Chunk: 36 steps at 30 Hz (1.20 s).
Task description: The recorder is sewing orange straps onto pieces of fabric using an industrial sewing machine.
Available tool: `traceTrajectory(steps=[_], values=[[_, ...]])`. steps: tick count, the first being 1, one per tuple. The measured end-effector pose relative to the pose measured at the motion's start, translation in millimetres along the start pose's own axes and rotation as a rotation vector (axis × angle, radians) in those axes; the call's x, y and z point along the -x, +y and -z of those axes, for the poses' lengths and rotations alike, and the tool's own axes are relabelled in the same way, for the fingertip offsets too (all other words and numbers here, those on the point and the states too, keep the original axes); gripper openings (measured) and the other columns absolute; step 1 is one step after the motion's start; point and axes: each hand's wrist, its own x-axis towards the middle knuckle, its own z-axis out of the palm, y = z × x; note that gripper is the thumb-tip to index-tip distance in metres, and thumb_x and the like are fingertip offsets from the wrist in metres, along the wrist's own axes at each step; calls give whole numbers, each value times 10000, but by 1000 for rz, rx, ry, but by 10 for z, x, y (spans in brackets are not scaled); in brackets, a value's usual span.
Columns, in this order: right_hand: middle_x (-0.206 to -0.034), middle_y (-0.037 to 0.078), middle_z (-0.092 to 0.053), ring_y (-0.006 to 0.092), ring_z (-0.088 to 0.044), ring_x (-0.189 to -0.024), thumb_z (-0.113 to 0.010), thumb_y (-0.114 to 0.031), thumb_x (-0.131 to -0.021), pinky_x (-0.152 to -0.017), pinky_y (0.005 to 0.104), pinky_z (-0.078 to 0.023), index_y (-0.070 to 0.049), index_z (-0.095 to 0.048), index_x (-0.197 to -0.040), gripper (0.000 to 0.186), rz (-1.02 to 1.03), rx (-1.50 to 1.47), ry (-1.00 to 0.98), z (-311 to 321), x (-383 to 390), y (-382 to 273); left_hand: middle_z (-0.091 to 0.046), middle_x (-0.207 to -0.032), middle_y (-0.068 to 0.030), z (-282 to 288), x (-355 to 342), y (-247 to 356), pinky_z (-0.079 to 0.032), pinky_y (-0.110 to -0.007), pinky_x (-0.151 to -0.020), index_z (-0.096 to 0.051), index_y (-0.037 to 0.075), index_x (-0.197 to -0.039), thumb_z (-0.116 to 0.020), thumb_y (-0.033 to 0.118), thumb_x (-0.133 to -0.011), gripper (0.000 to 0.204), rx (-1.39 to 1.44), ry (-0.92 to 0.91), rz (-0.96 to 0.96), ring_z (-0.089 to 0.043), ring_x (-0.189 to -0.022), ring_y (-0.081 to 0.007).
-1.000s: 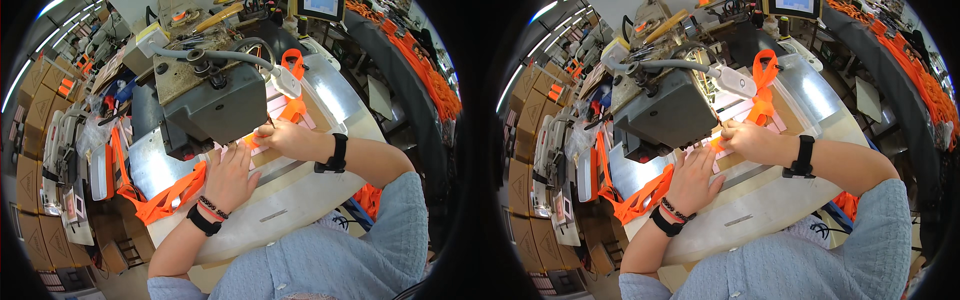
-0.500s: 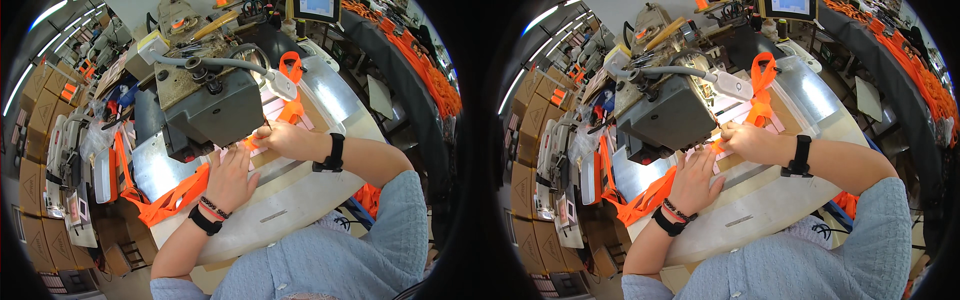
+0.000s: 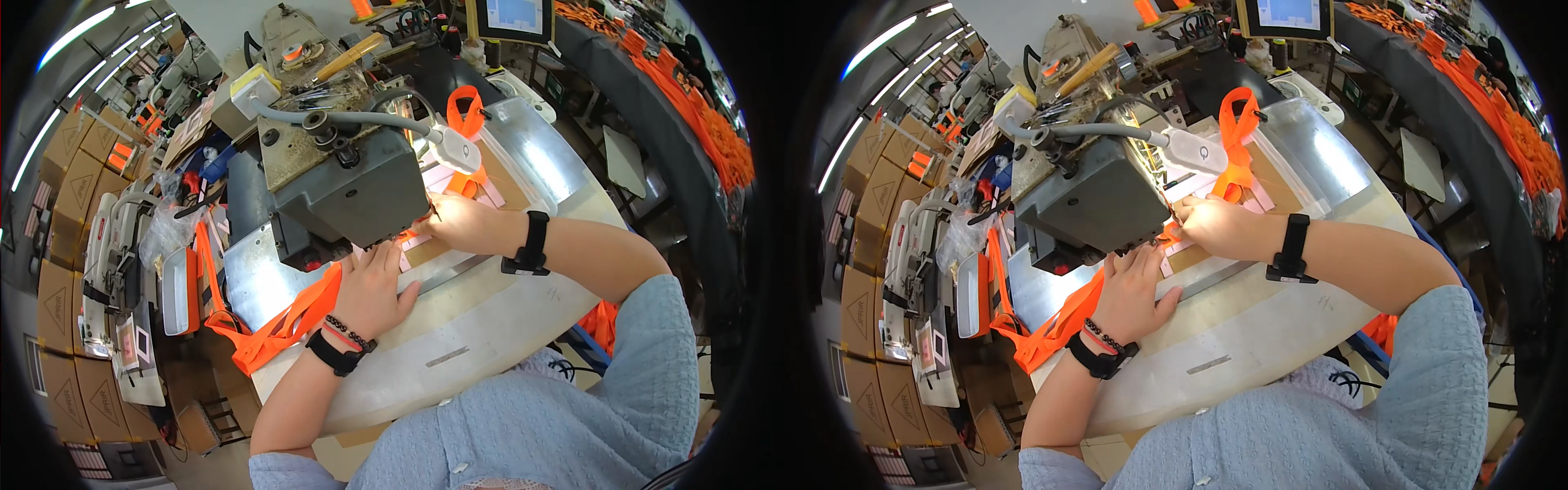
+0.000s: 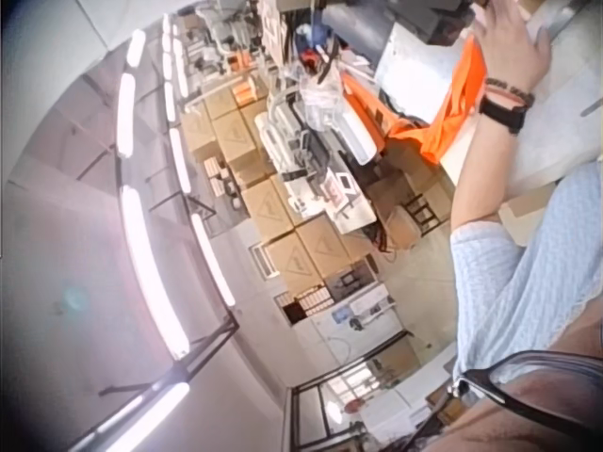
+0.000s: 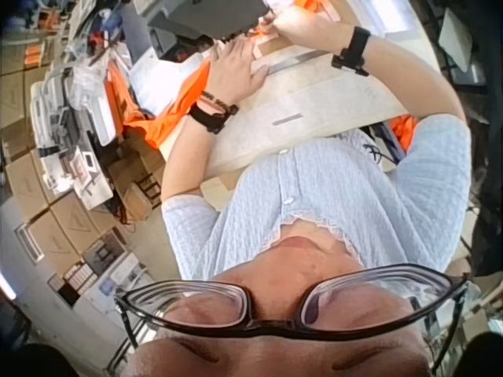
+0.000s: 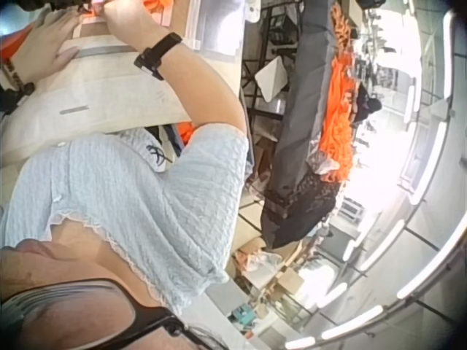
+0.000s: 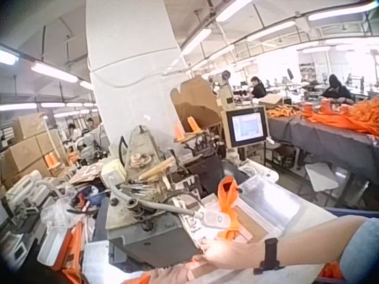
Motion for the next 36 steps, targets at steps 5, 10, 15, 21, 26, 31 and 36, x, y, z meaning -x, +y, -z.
traceTrajectory(steps=[5, 10, 15, 21, 26, 31, 36], values=[[-1038, 114, -640, 274, -583, -1107, -594, -87, -884, -888, 393, -517, -33, -703, -1106, 253, -245, -251, -129, 162, -90, -84, -591, -1247, -160, -20, 5, -27, -386, -548, -1036, -526, -16, -1321, -693, 353, -879, 600, 0, 54, -27, -568, -1187, -344], [-1029, 113, -644, 275, -577, -1119, -592, -97, -884, -900, 393, -510, -44, -701, -1087, 236, -243, -181, -161, 165, -90, -60, -588, -1255, -159, -86, 10, -30, -381, -565, -1049, -514, -7, -1334, -672, 364, -895, 596, -31, 73, -4, -564, -1191, -349], [-1024, 84, -637, 242, -597, -1088, -616, -129, -867, -889, 386, -512, -89, -697, -1120, 268, -86, 12, -117, 115, -38, 51, -562, -1327, -165, -96, 10, -26, -329, -619, -1107, -490, 11, -1378, -659, 374, -910, 617, -10, 27, 23, -537, -1233, -368], [-990, 38, -621, 206, -663, -910, -633, -145, -847, -789, 363, -543, -152, -693, -1194, 352, 185, 474, -2, 392, 59, 256, -490, -1486, -156, -69, 168, -25, -287, -656, -1116, -457, 36, -1448, -688, 353, -907, 668, 37, 30, 29, -439, -1388, -357], [-1017, 40, -638, 225, -683, -876, -635, -82, -810, -724, 341, -588, -136, -698, -1124, 325, 149, 464, -165, 519, 76, 278, -514, -1458, -174, 215, 281, 304, -266, -599, -1160, -445, 0, -1452, -692, 304, -925, 657, 190, -57, 11, -460, -1367, -351], [-869, 83, -666, 252, -667, -776, -658, -143, -844, -666, 369, -565, -59, -669, -1061, 233, 69, 205, -368, 686, 6, 167, -591, -1378, -162, 229, 310, 423, -403, -458, -1097, -441, -2, -1467, -647, 312, -980, 615, 611, -208, 71, -569, -1268, -306], [-877, 107, -651, 165, -626, -813, -689, -323, -910, -666, 301, -491, -20, -660, -1159, 394, -186, -206, -1043, 916, -362, -289, -587, -1400, -110, 107, 261, 420, -512, -358, -985, -451, 33, -1480, -503, 388, -1073, 543, 1567, -343, 612, -620, -1213, -229]])
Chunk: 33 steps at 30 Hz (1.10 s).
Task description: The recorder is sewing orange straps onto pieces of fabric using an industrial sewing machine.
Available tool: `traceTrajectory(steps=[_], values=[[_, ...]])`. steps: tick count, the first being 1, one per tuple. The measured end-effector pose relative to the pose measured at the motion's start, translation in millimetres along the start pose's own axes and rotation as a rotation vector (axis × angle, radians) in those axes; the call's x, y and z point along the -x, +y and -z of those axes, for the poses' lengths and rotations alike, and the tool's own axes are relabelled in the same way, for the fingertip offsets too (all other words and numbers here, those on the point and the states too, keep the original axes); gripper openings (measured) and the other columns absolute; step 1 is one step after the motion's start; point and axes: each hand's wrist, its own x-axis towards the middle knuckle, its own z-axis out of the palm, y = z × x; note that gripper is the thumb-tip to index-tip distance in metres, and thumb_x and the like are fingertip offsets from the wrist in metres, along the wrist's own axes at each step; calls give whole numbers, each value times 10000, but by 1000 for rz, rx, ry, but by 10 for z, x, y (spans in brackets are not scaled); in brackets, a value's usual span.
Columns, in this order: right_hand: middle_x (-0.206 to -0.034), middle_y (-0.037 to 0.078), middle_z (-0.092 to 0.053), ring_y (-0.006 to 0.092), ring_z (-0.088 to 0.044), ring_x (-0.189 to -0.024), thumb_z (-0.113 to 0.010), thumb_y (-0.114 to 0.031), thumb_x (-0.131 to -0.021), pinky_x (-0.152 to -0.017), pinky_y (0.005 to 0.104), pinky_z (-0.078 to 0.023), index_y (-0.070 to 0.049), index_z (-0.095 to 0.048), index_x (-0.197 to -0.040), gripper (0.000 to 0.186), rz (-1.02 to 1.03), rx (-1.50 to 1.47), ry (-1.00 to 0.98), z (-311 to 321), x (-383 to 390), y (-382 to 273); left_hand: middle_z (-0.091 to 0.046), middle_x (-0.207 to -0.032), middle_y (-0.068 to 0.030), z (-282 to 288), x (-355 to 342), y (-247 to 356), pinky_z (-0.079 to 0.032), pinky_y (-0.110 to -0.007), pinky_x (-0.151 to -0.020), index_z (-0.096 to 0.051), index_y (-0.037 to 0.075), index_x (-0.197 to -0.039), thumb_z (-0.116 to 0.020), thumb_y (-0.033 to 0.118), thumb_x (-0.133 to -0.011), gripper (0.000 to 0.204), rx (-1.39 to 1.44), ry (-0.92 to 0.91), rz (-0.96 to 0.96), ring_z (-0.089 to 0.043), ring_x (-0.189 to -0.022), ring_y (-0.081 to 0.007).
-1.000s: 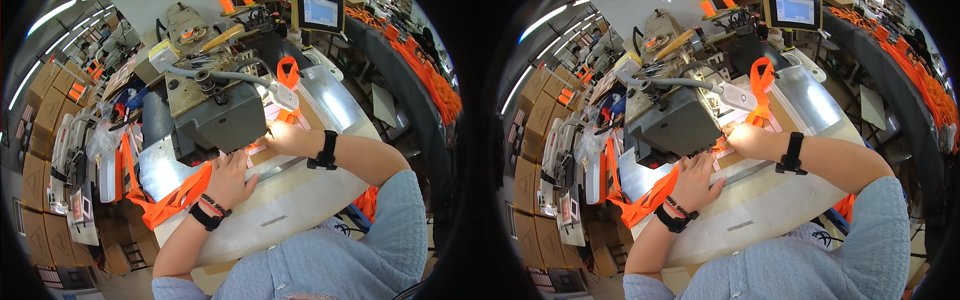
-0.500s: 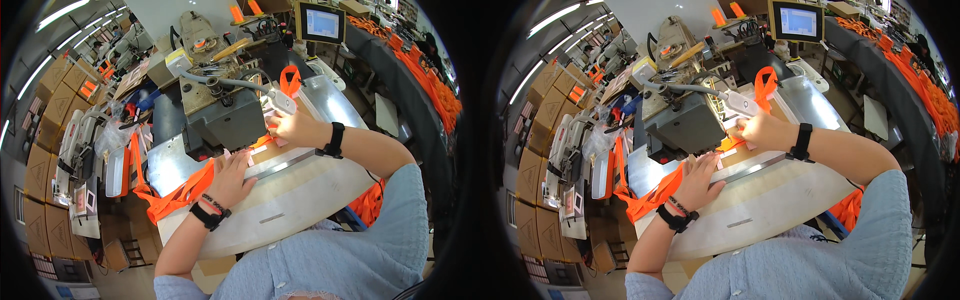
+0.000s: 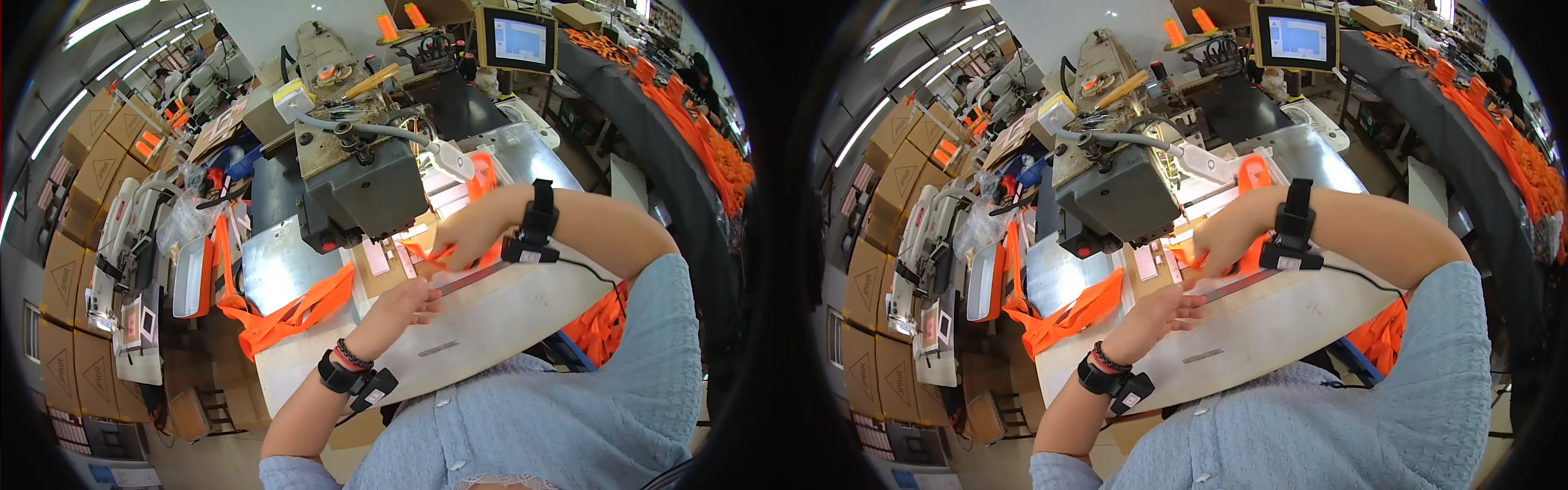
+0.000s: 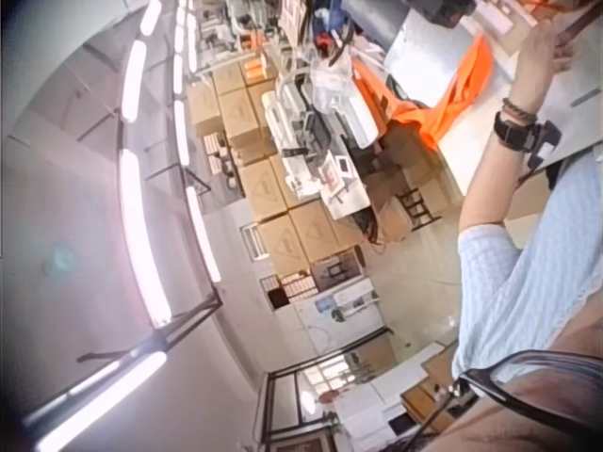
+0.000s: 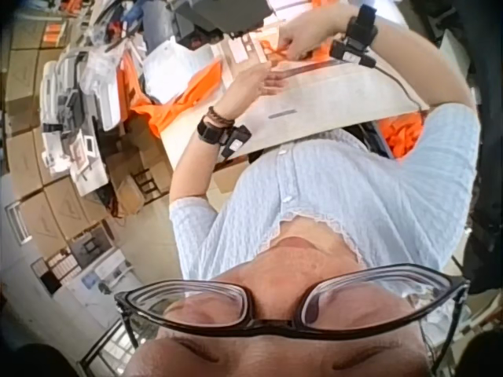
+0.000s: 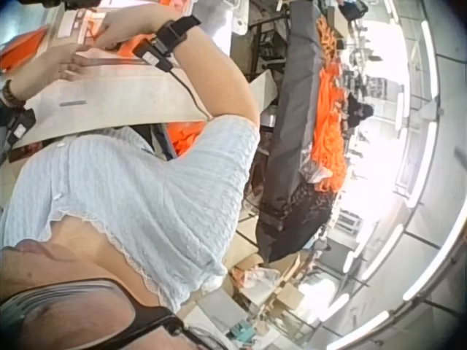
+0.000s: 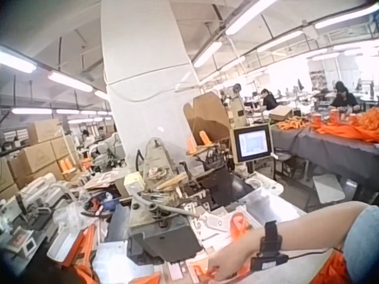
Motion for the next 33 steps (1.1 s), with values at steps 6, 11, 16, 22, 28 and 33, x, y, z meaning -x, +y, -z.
traceTrajectory(steps=[6, 11, 16, 22, 28, 33], values=[[-1110, 121, -681, 173, -645, -1004, -664, -466, -948, -861, 349, -578, 34, -674, -1225, 571, 260, -914, 117, -519, -18, -608, -653, -1226, -106, 135, 21, -79, -539, -313, -969, -555, -1, -1322, -457, 285, -1082, 385, 356, 127, 18, -651, -1128, -199], [-1449, 182, -573, 250, -600, -1285, -653, -447, -985, -1045, 344, -503, 48, -499, -1448, 695, 227, -705, 238, -642, 200, -607, -657, -1257, -136, 626, 517, -38, -541, -361, -940, -535, -50, -1380, -432, 168, -1057, 403, 230, 216, -43, -672, -1068, -226], [-1401, 174, -612, 255, -641, -1238, -728, -234, -948, -1028, 342, -515, 39, -511, -1452, 613, 193, -806, 316, -820, 824, -288, -686, -1190, -117, 1677, 1287, -54, -545, -356, -929, -576, -67, -1338, -454, 132, -1033, 385, 71, 304, -29, -679, -1050, -224], [-1307, 178, -651, 246, -706, -1085, -598, -118, -1005, -778, 309, -620, 79, -546, -1395, 440, 165, -1176, 967, -1627, 2137, 100, -695, -988, -60, 2443, 1438, -129, -511, -271, -830, -676, -35, -1171, -615, 99, -970, 249, -609, 703, -254, -635, -889, -129], [-1182, 188, -695, 148, -726, -945, -517, -144, -1061, -604, 216, -616, 109, -543, -1342, 379, 43, -1438, 1742, -3016, 3224, -67, -714, -1079, -133, 3632, 1493, -289, -492, -341, -942, -670, -65, -1180, -632, 211, -996, 334, -1070, 954, -287, -647, -1003, -235], [-1101, 183, -711, 119, -727, -850, -473, -151, -1083, -504, 166, -579, 124, -546, -1298, 357, -91, -1545, 1890, -3738, 3387, -449, -692, -1210, -199, 3582, 1454, -262, -483, -375, -990, -640, -50, -1267, -626, 286, -994, 433, -1269, 933, -155, -658, -1084, -272]])
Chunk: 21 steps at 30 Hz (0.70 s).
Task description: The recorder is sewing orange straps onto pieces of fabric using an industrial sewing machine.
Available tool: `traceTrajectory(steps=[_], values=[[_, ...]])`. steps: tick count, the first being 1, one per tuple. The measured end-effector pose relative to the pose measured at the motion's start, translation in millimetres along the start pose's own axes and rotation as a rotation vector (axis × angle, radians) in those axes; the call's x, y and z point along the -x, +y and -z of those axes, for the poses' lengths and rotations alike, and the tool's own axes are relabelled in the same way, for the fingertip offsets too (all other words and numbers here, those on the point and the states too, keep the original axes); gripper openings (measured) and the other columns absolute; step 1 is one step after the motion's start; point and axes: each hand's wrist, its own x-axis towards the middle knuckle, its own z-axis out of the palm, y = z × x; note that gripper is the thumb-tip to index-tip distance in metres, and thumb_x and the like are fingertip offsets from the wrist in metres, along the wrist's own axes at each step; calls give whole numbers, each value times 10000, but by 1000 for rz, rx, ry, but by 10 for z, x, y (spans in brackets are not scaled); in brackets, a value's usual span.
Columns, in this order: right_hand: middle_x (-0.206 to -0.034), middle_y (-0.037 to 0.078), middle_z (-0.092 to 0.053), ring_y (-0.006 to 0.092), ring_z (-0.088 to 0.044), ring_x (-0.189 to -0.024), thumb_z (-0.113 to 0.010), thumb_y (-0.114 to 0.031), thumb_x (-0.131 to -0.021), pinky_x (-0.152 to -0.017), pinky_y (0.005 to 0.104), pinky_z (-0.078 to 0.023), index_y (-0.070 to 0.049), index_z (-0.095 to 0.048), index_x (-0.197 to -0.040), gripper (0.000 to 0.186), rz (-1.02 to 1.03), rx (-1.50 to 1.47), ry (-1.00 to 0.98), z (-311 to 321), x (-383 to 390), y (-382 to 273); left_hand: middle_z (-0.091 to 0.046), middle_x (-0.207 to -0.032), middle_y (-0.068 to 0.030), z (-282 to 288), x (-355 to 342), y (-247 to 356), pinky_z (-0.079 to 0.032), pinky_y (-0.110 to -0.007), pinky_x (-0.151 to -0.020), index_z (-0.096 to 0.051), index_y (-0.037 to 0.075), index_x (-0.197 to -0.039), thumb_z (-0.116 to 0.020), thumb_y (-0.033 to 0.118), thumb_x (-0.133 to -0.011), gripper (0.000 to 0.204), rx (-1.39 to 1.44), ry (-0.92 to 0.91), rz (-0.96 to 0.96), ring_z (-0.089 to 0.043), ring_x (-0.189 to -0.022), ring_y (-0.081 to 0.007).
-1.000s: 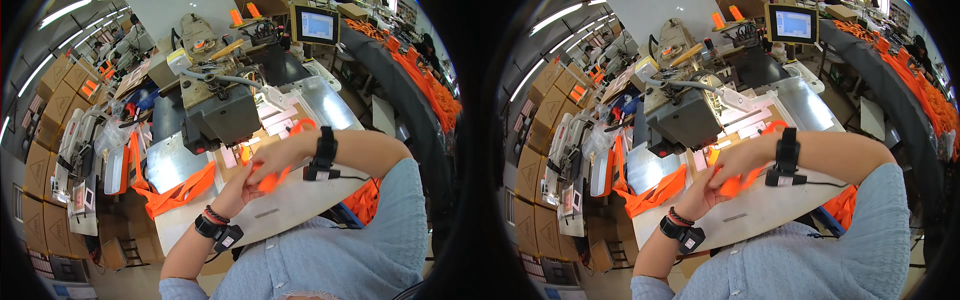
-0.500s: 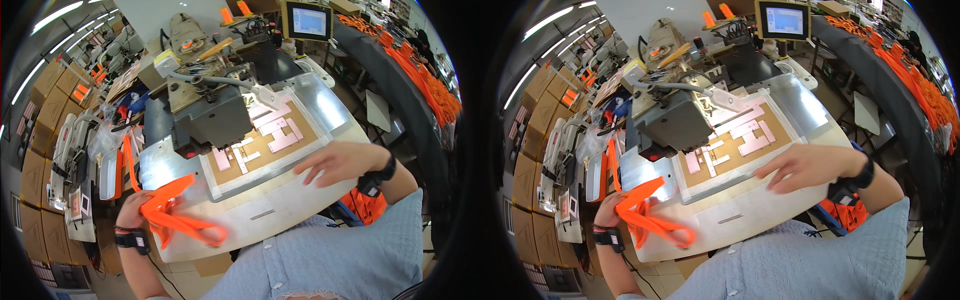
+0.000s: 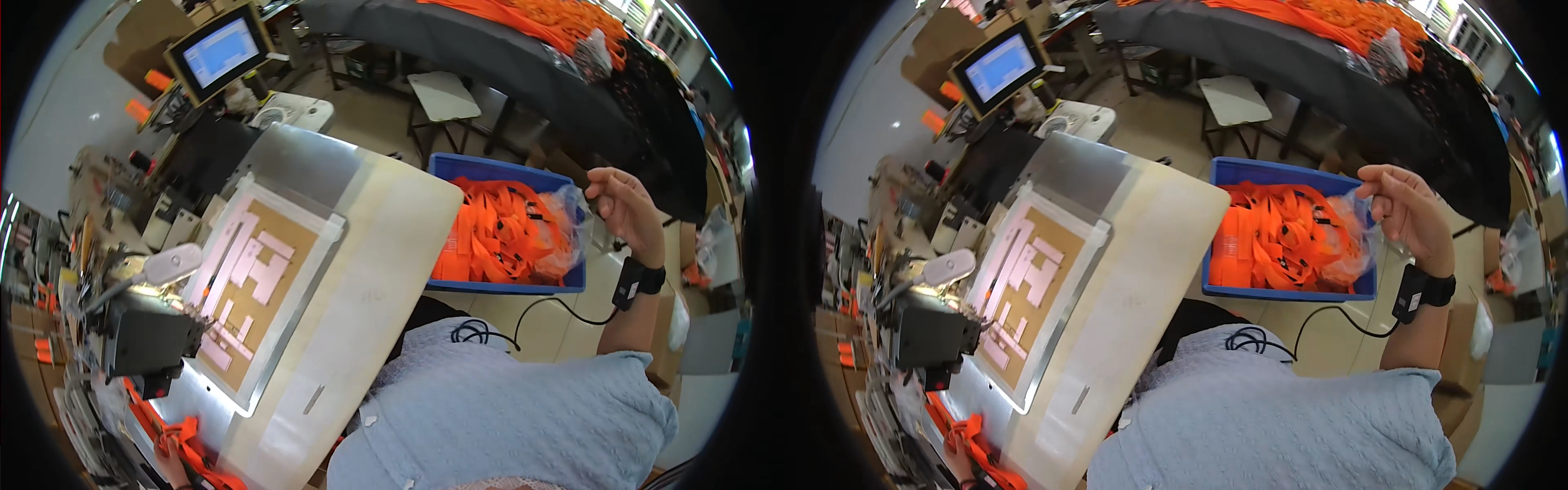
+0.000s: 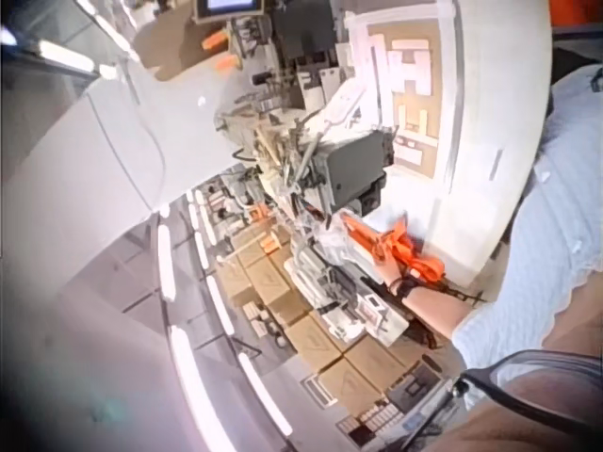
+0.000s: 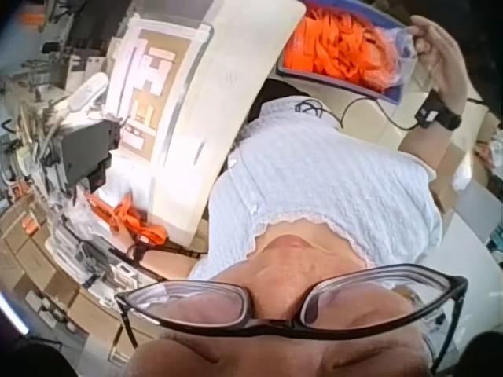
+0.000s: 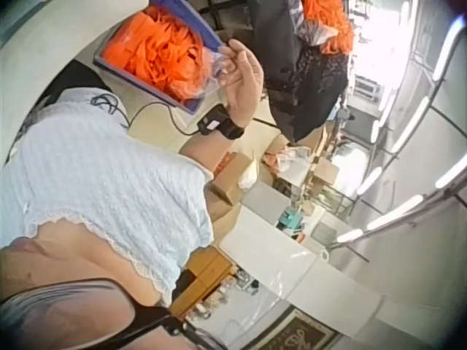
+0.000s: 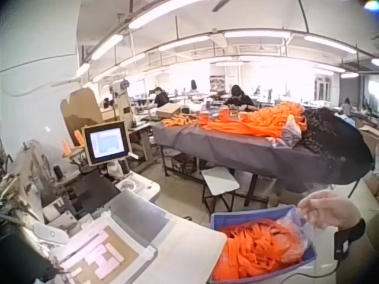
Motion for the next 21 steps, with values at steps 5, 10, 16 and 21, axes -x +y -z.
traceTrajectory(steps=[5, 10, 16, 21], values=[[-1008, 97, -719, 118, -694, -776, -608, -206, -1011, -599, 254, -575, 36, -662, -1198, 310, -233, 446, 349, 136, -8, 517, -621, -1321, -268, 320, 475, 1873, -499, -410, -1011, -554, -61, -1367, -688, 417, -975, 633, 151, 62, -74, -619, -1183, -364], [-815, 60, -708, 128, -687, -765, -743, -244, -889, -684, 288, -586, 9, -733, -993, 273, -378, 883, 155, 474, -581, 1949, -571, -1418, -236, 414, 960, 2733, -429, -402, -1089, -535, -78, -1390, -586, 208, -1043, 454, 234, -181, -307, -557, -1291, -340], [-1098, 214, -710, 346, -694, -1003, -845, -257, -747, -877, 424, -555, 0, -651, -1171, 531, -356, 1299, -17, 316, -807, 2869, -568, -1447, -169, 471, 1447, 3140, -375, -375, -1135, -510, -100, -1420, -576, 98, -1033, 440, 530, -318, -262, -527, -1329, -262], [-1101, 221, -702, 335, -691, -1028, -794, -124, -759, -838, 412, -546, -2, -654, -1145, 428, -460, 1302, -52, 387, -868, 2657, -629, -1353, -189, 548, 1575, 3146, -434, -367, -1065, -558, -79, -1382, -590, 100, -1027, 399, 455, -323, -217, -588, -1245, -272]])
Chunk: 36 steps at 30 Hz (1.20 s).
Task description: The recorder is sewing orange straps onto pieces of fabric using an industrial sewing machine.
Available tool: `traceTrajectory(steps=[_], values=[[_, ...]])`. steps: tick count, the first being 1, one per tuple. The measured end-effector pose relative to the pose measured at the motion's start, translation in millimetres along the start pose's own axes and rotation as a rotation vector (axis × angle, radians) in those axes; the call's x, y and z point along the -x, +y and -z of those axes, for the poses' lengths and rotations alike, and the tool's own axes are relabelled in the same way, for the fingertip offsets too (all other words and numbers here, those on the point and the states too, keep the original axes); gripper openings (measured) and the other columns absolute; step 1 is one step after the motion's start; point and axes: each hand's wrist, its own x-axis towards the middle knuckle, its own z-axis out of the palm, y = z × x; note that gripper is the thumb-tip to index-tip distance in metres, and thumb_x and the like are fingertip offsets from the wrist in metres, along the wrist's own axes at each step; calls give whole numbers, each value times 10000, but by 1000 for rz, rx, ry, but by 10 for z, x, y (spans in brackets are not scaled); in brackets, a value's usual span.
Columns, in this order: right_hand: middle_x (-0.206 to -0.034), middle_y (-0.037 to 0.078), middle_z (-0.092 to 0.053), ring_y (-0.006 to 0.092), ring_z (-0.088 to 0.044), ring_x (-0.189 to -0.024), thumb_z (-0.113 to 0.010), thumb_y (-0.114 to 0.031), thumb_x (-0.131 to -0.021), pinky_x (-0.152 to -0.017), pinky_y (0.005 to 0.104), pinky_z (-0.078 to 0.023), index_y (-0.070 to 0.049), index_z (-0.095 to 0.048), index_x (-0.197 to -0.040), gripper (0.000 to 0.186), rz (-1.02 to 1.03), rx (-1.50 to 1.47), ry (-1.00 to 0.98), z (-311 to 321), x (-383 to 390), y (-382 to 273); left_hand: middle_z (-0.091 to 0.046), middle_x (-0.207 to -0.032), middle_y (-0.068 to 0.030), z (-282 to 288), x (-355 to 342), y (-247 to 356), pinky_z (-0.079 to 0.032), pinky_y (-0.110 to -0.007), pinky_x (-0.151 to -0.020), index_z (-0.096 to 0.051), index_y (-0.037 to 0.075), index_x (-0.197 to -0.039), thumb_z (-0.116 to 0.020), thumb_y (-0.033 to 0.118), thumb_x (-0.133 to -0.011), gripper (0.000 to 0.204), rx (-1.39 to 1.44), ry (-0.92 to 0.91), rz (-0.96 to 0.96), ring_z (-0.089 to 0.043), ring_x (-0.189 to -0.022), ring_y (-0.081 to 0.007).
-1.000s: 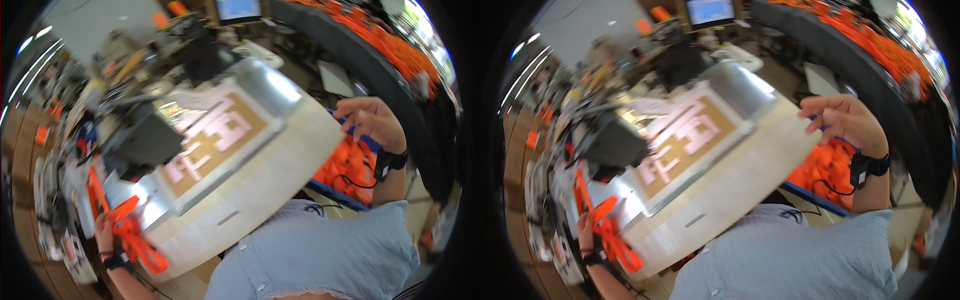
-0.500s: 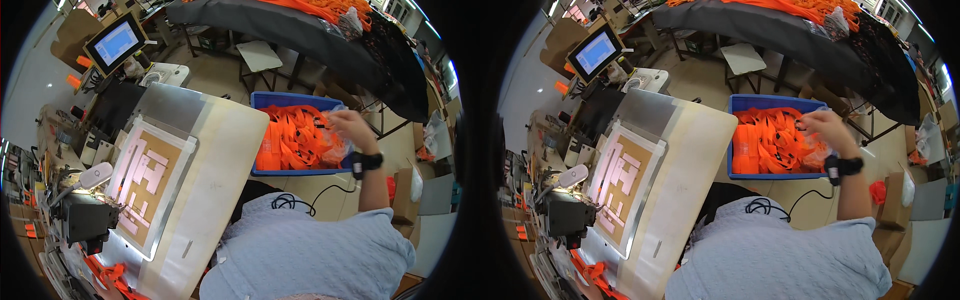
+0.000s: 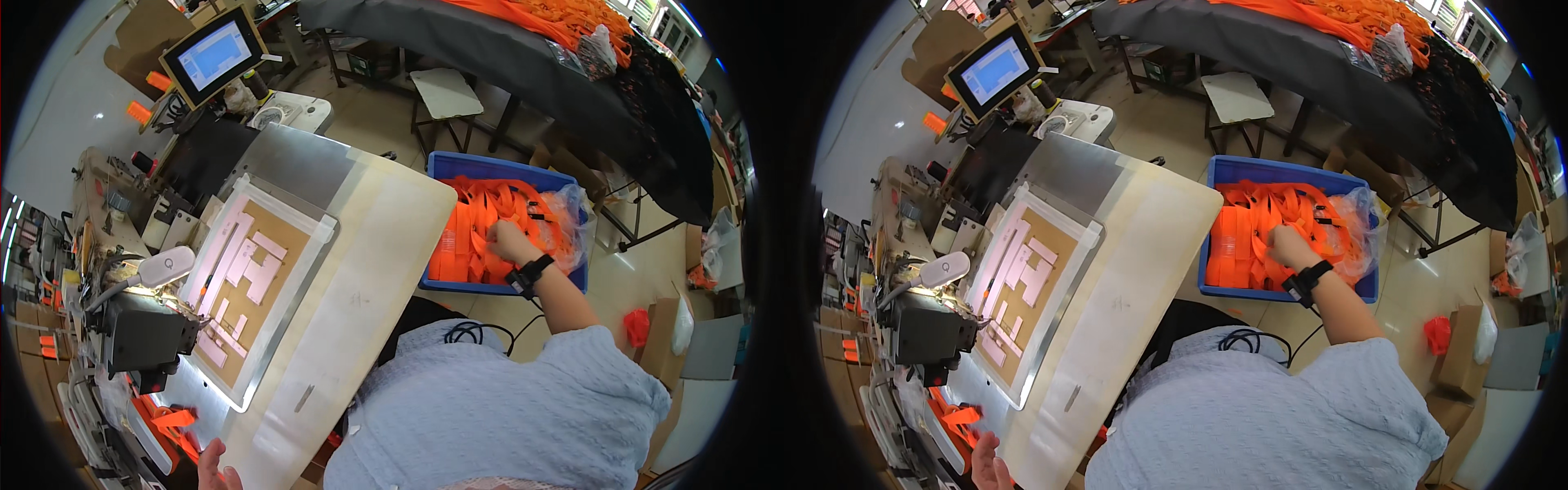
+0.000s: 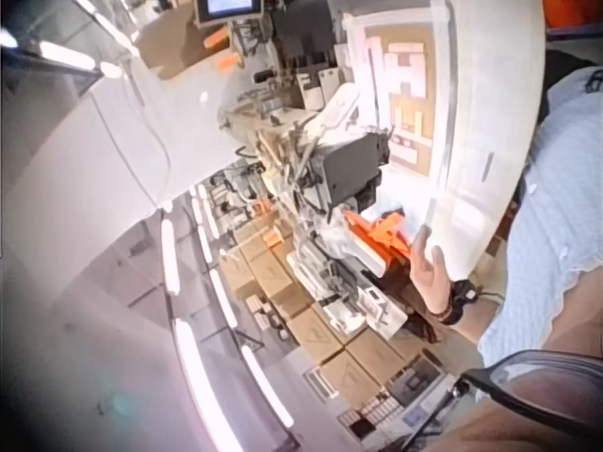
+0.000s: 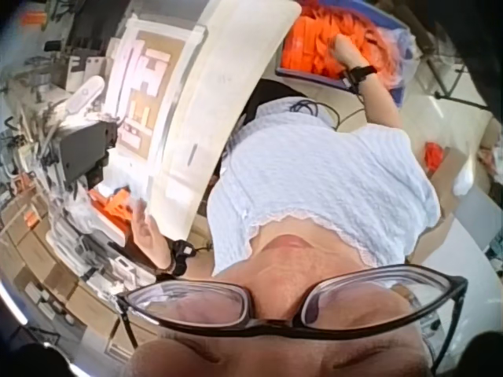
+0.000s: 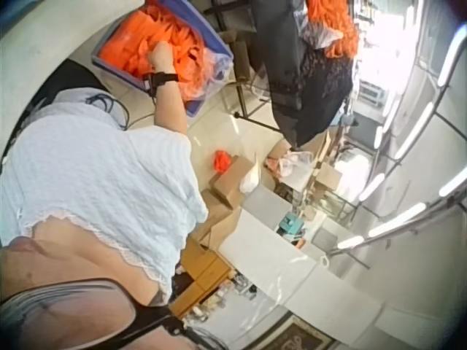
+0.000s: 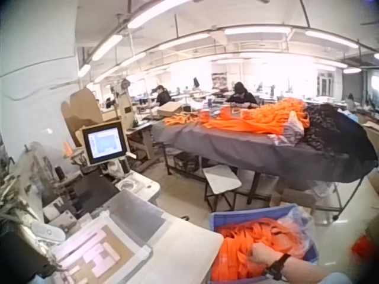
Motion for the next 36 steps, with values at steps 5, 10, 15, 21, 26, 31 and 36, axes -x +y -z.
traceTrajectory(steps=[5, 10, 15, 21, 26, 31, 36], values=[[-984, 98, -692, 190, -684, -853, -689, -45, -892, -745, 320, -532, -9, -628, -1024, 149, 499, -254, 246, 890, 415, -253, -647, -1319, -181, -40, -92, 46, -440, -369, -1056, -571, -80, -1361, -603, 119, -1025, 393, 38, -134, -54, -603, -1219, -262], [-1007, 62, -690, 114, -665, -938, -637, -26, -956, -820, 261, -529, -22, -595, -1040, 94, 789, -817, 176, 1914, 1205, -1390, -653, -1292, -211, -205, -443, 537, -447, -393, -1047, -594, -77, -1322, -591, 163, -988, 411, 111, -257, -298, -619, -1185, -281], [-997, 59, -691, 111, -675, -921, -679, 11, -930, -812, 255, -535, 6, -639, -1053, 130, 1097, -664, 47, 2087, 1683, -2662, -658, -1301, -156, -678, -1025, 1196, -407, -376, -1099, -580, -44, -1359, -676, 164, -903, 510, 473, -300, -555, -598, -1239, -252], [-1029, 61, -695, 97, -666, -923, -687, -12, -938, -826, 249, -533, 15, -637, -1070, 144, 1323, -403, -107, 1919, 1975, -3822, -664, -1266, -84, -871, -1135, 1628, -473, -305, -1022, -535, -15, -1361, -664, 129, -997, 412, 896, -505, -418, -609, -1192, -123], [-1051, 49, -691, 90, -668, -927, -609, -141, -1027, -828, 244, -541, -20, -576, -1213, 224, 1303, -683, -94, 1952, 1793, -4177, -715, -949, -90, -563, -845, 1142, -562, -302, -759, -609, -36, -1212, -684, 85, -954, 294, 885, -647, -272, -714, -832, -161], [-1047, 54, -694, 94, -655, -935, -603, -178, -1037, -818, 239, -520, -22, -563, -1232, 253, 1200, -1074, -198, 1841, 1423, -4190, -692, -806, -125, -74, -358, 308, -535, -302, -589, -632, -53, -1039, -701, 52, -906, 183, 973, -674, -55, -689, -636, -178], [-971, 61, -689, 111, -662, -875, -596, -146, -1034, -793, 253, -532, -9, -577, -1227, 238, 1081, -1010, -300, 1597, 1318, -4013, -712, -921, -72, 969, 87, -479, -529, -245, -714, -643, -57, -1078, -793, 43, -828, 308, 719, -268, 81, -683, -762, -120]])
